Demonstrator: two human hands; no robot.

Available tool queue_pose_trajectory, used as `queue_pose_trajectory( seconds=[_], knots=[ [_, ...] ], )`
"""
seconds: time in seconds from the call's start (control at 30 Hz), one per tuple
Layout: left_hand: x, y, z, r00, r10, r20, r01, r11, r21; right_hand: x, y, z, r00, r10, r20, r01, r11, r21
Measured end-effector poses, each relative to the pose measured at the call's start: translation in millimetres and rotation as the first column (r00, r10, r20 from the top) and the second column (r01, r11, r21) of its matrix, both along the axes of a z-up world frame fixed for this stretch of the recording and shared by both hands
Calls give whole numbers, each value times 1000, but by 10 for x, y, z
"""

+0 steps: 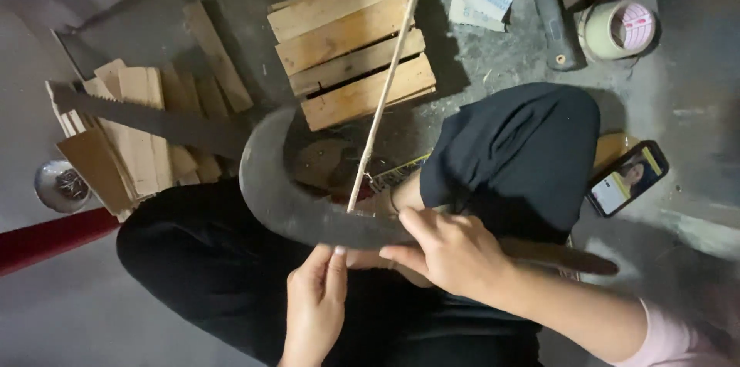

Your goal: A person uses a curved blade to shave and smooth a thin wooden stick while sitting on the floor.

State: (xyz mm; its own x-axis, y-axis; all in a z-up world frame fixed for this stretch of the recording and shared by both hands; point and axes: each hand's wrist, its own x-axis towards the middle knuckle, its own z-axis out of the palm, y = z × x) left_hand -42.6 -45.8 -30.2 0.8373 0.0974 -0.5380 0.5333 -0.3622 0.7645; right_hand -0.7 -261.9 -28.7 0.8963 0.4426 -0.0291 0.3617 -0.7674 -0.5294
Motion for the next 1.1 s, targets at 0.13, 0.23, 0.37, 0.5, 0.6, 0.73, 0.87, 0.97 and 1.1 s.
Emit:
queue_pose_trajectory(
  seconds=[0.13, 0.23, 0.37, 0.5, 0.6, 0.73, 0.87, 0.97, 1.1],
  knots=[
    [174, -50, 191, 995, -86, 42, 86, 996, 3, 287, -123, -172, 988, -136, 70, 145, 979, -145],
    [165, -32, 170, 998, -37, -54, 34, 998, -47, 306, -53, -131, 947, -285, -148, 270, 956, -112],
    [125, 113, 83, 999, 9, -49, -11, 999, -51, 318, 62, -137, 997, -78, -28, 77, 997, -13],
    [141, 298, -6, 995, 70, -76, -66, 996, 59, 811, -124, 10, 916, -399, -34, 400, 915, 44],
    [199, 433, -109, 937, 347, 30, -348, 934, 85, 1096, -128, -107, 798, -576, -178, 554, 817, -157],
    [291, 233, 117, 966, 223, 130, -241, 959, 147, 1158, -42, -779, 846, -528, -76, 505, 839, -203],
    [305, 0, 69, 980, 192, 52, -190, 981, -42, 1187, 8, -1203, 843, -528, -107, 467, 815, -344],
    [328, -98, 46, 986, 163, 24, -162, 986, -37, 1123, 13, -943, 879, -470, 87, 478, 865, -157],
    [318, -186, -17, 989, 0, 148, -34, 973, 228, 876, 105, -215, 947, -233, -221, 319, 766, 559]
  ],
)
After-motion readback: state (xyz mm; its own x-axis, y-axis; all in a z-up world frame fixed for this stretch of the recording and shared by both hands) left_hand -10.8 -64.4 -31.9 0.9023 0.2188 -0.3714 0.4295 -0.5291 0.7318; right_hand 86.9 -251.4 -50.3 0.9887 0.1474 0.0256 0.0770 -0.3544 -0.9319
